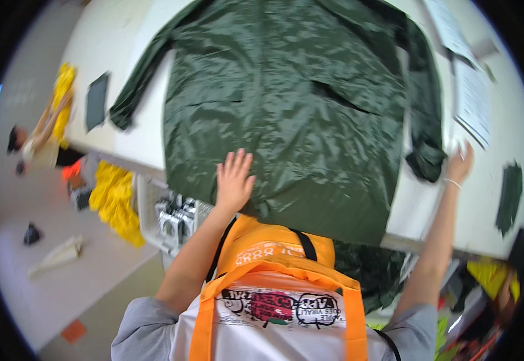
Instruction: The person folds a dark green jacket on a white table, aligning the sleeves and smoothing the fabric. They then unfold the jacket, spread it flat, and begin zipping it up while adjusting the collar and front panels.
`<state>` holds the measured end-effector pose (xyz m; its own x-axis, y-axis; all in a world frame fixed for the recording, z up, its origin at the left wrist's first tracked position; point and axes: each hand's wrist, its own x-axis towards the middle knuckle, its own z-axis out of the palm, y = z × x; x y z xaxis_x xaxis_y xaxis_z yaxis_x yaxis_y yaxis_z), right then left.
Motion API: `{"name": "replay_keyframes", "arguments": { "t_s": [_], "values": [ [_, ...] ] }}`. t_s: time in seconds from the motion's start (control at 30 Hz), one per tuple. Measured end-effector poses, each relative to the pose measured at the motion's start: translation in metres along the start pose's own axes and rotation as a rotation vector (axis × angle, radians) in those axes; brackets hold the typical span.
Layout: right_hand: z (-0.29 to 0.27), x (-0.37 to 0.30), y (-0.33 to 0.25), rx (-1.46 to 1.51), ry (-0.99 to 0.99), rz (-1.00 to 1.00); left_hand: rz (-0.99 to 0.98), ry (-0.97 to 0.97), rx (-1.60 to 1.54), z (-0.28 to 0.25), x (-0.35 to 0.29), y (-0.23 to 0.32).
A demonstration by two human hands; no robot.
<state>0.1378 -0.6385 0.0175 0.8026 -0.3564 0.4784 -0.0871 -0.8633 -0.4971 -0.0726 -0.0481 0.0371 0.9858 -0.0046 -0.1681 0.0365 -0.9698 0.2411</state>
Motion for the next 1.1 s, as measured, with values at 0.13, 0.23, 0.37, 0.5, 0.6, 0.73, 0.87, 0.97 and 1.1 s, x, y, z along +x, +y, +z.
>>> {"name": "replay_keyframes", "arguments": {
  "t_s": [0.13,0.23,0.37,0.5,0.6,0.73,0.87,0.97,1.1],
  "values": [
    [0.032,0.032,0.178,-0.434,-0.296,0.014,-0.025,-0.031,-0.033,-0.006,0.0,0.003],
    [0.047,0.05,0.113,-0.45,-0.473,0.089,-0.091,-0.056,-0.003,-0.005,-0.015,0.009],
    [0.059,0.084,0.162,-0.603,-0.178,-0.081,-0.016,-0.161,-0.041,-0.018,-0.006,0.0],
    [0.103,0.103,0.031,0.006,-0.195,-0.107,0.086,-0.206,-0.265,-0.045,-0.002,-0.036],
    [0.092,0.039,-0.226,0.173,-0.667,-0.001,0.094,0.123,-0.185,-0.059,0.033,-0.12],
    [0.119,-0.091,-0.426,0.198,-0.979,-0.558,0.113,0.258,-0.07,-0.093,0.105,-0.205],
    [0.178,-0.159,-0.479,0.198,-0.992,-0.833,0.361,0.168,-0.048,-0.103,0.152,-0.238],
    [0.213,-0.168,-0.473,0.325,-0.944,-0.777,0.451,0.139,-0.108,-0.088,0.177,-0.251],
    [0.245,-0.146,-0.503,0.43,-0.863,-0.136,0.199,0.247,-0.462,-0.083,0.213,-0.252]
  ]
}}
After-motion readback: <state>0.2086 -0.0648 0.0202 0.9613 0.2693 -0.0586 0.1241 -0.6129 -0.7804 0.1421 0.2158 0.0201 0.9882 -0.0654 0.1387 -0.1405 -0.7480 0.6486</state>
